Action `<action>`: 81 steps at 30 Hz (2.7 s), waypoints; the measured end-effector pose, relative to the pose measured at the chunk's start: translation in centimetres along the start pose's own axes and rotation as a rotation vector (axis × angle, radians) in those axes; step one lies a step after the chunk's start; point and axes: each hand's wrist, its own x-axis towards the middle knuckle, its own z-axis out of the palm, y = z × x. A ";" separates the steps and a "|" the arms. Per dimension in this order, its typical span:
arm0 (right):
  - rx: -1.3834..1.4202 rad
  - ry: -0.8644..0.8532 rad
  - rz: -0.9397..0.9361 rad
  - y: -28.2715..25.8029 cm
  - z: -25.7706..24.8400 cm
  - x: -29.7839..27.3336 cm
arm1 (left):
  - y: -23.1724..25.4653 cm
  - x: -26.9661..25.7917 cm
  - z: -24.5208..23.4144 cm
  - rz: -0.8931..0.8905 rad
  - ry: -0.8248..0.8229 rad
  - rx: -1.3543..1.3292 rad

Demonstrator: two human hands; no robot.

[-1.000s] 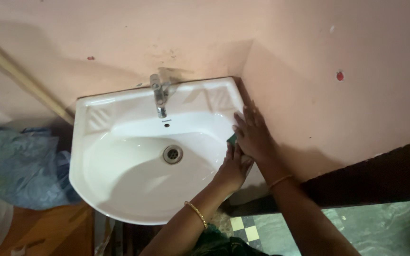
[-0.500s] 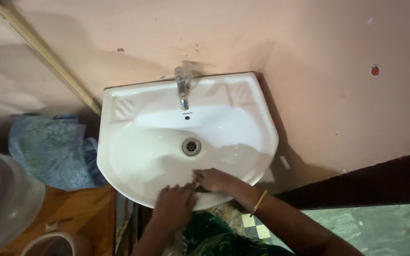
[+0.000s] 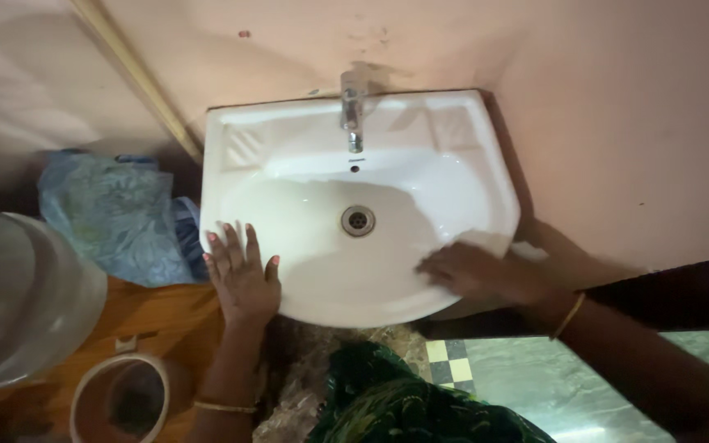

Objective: The person wipes the surfaces of a white ceramic sink and the faucet with a green sponge, moving the sponge across different parts of the basin and rim.

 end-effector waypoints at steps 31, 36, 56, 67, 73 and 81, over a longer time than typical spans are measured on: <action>0.676 0.044 -0.016 -23.5 -4.1 14.6 | -2.5 -3.4 -5.9 -0.348 0.222 -1.350; 0.589 0.129 -0.063 -23.8 -3.8 15.7 | -2.1 -3.4 -7.1 -0.485 0.215 -1.474; 0.352 0.462 -0.361 -21.3 -1.9 7.2 | -5.5 -5.6 -3.1 -0.477 0.232 -1.366; 0.087 0.542 -0.377 -24.8 -8.3 21.8 | -3.6 -7.3 -6.0 -0.358 0.182 -0.969; 0.436 0.348 -0.288 -23.2 -4.2 13.3 | -4.1 -7.1 -5.9 -0.333 0.196 -0.923; 0.641 0.375 -0.469 -20.9 -4.2 11.6 | -2.4 -1.7 -4.0 -0.181 0.172 -0.762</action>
